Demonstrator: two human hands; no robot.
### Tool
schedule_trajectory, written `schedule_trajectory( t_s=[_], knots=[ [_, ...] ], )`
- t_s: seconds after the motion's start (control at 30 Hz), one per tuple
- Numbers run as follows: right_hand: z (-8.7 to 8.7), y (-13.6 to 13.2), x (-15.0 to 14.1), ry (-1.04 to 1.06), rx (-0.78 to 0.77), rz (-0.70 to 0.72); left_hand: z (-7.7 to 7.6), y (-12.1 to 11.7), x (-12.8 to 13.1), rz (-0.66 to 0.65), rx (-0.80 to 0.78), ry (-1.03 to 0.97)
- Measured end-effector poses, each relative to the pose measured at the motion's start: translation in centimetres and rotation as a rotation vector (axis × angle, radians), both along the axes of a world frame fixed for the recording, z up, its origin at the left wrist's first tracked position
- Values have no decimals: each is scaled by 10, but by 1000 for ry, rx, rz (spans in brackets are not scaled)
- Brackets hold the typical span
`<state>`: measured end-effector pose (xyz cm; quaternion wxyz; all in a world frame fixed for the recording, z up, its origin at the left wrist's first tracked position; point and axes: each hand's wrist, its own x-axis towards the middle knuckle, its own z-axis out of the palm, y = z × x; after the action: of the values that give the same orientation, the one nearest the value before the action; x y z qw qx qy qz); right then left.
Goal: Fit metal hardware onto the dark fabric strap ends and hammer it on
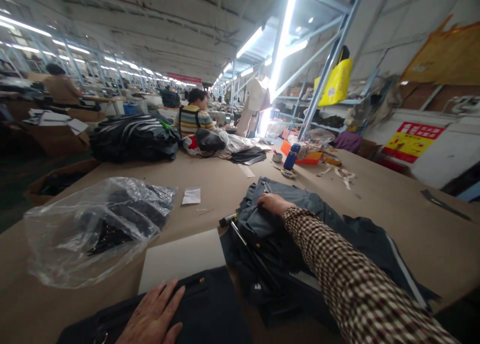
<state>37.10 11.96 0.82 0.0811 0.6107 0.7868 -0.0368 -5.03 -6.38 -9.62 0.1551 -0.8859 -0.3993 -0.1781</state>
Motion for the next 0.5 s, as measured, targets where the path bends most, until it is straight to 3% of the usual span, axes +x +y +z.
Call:
schedule_trajectory(
  t_s=[0.17, 0.37, 0.5],
  knots=[
    [-16, -5, 7, -44, 79, -52, 0, 1, 1, 10, 9, 0],
    [-13, 4, 12, -61, 66, 36, -5, 1, -2, -7, 104, 33],
    [-10, 6, 8, -99, 105, 23, -6, 2, -1, 2, 138, 77]
  ],
)
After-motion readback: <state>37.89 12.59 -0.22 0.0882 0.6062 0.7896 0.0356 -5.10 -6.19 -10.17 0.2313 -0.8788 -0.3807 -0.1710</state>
